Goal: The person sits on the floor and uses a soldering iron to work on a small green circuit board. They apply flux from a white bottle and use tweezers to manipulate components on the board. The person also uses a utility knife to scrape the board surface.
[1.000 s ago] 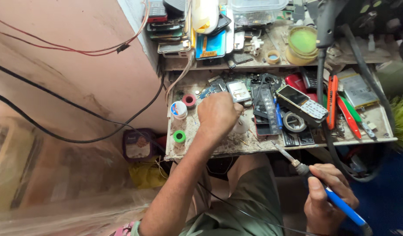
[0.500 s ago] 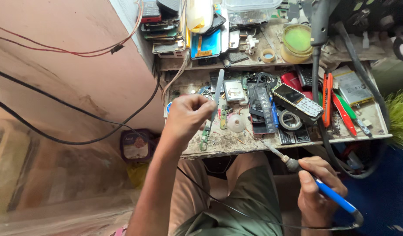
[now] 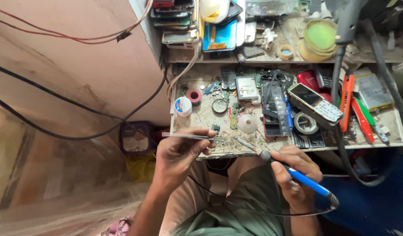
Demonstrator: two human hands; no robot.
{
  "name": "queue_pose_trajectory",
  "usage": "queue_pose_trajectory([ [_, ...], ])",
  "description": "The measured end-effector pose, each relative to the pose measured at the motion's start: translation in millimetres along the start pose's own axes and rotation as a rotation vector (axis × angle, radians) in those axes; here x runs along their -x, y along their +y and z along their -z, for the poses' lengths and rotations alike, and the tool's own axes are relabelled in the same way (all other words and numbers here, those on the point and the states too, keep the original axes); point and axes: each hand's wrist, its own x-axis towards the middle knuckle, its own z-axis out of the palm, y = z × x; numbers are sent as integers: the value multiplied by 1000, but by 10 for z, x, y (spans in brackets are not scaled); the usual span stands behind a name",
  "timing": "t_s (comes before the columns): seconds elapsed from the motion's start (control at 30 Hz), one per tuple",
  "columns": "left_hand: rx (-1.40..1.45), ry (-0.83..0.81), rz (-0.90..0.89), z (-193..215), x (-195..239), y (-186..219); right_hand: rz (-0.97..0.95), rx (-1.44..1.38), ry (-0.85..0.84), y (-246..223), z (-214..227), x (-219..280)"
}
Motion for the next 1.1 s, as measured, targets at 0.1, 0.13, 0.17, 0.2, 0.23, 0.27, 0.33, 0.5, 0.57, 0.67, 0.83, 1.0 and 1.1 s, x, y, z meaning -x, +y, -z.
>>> queue_pose_trajectory([
  [0.1, -222, 9, -205, 50, 90, -82, 38, 54, -54, 28, -63, -26],
  [0.13, -300, 17, -270, 61, 101, -96, 33, 48, -60, 36, -70, -36],
  [0.17, -378, 24, -335, 63, 104, -113, 28, 41, -67, 42, -67, -42],
  [0.2, -407, 39, -331, 60, 114, -134, 19, 36, -74, 45, -65, -31],
  [0.23, -435, 54, -327, 52, 125, -155, 22, 42, -76, 56, -73, -23],
  [0.27, -463, 67, -325, 42, 118, -177, 26, 49, -75, 69, -85, -22],
  [0.33, -501, 82, -332, 23, 103, -211, 44, 54, -78, 87, -105, -30],
  [0.5, -516, 79, -296, 20, 94, -236, 66, 62, -77, 80, -143, -45],
  [0.57, -536, 72, -324, 21, 78, -245, 76, 59, -75, 81, -157, -57],
  [0.67, -509, 66, -318, 27, 72, -261, 96, 67, -76, 102, -170, -74],
  [0.83, -531, 62, -327, 35, 68, -287, 86, 54, -86, 114, -162, -61],
  [1.0, -536, 70, -325, 34, 59, -296, 101, 68, -99, 135, -161, -57],
  [1.1, -531, 71, -316, 36, 62, -291, 100, 67, -108, 133, -153, -45],
])
